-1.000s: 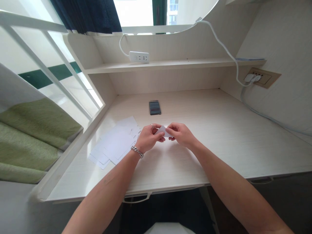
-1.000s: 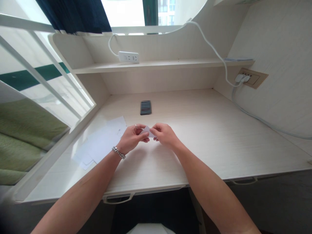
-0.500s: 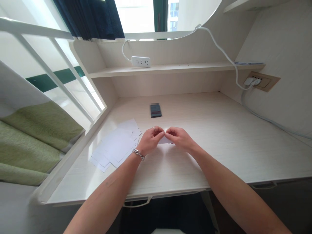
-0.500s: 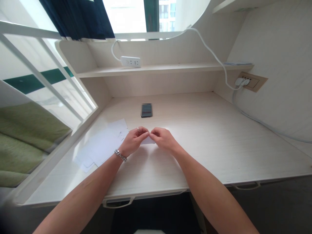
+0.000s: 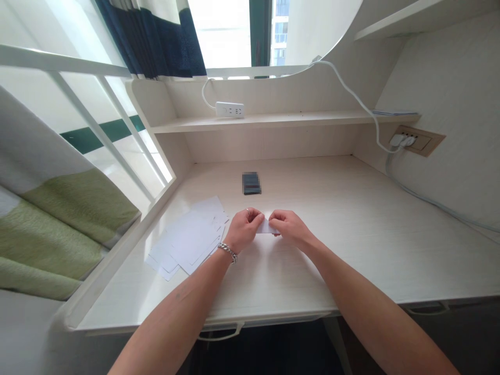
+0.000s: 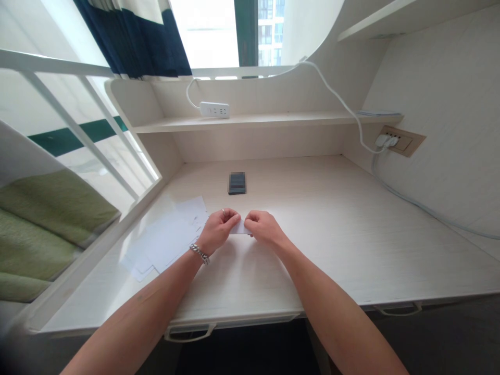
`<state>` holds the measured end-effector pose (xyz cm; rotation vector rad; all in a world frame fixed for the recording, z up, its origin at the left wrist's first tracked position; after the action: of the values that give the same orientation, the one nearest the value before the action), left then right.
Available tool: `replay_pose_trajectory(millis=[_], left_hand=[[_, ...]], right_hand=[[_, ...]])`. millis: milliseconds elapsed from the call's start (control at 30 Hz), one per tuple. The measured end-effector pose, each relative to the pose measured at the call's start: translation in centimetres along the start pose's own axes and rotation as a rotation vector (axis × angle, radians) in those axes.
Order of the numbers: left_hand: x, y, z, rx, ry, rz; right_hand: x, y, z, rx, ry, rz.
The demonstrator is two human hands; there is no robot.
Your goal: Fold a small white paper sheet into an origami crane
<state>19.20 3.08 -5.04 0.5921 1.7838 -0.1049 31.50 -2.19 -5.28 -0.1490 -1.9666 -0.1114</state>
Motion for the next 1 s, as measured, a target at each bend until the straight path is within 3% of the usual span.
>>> replay_pose_trajectory(millis=[133, 333, 467, 600, 700, 767, 900, 1000], left_hand=[[1.1, 0.5, -1.5, -0.102, -0.100, -0.060], [1.4, 0.7, -2.9, -0.136, -0.159, -0.094], [1.3, 0.6, -4.3, -0.209, -0.150, -0.069], [-0.3, 0.1, -0.8, 0.002, -0.024, 0.035], [-0.8, -0.3, 1.3, 0.072, -0.004, 0.055], [-0.6, -0.2, 1.1, 0.032, -0.034, 0.033], [0.9, 0.5, -2.0, -0.152, -0.175, -0.046], [1.9, 0.6, -3.7, -0.273, -0.277, -0.076]], right_hand=[[-0.8, 0.1, 0.5, 0.072, 0.074, 0.026], [-1.1, 0.1, -0.3, 0.078, 0.099, 0.041], [-0.6, 0.2, -1.6, 0.005, 0.146, 0.052], [0.7, 0.0, -1.1, -0.021, 0.048, -0.046], [0.5, 0.0, -0.8, -0.056, -0.019, -0.049], [-0.2, 0.2, -0.6, -0.038, 0.019, -0.019], [-1.2, 0.6, -0.5, 0.058, 0.149, 0.037], [-1.5, 0.7, -1.4, 0.023, 0.202, 0.059]])
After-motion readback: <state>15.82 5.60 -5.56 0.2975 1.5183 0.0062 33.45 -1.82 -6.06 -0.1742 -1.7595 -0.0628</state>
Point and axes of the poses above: each hand's wrist, its own y-axis towards the middle knuckle, its own z-axis out of the palm, x = y × z, the point moved 10 cm from there along y, towards the middle knuckle, and after that the axes turned 5 degrees about z, right-handed, at the moved point
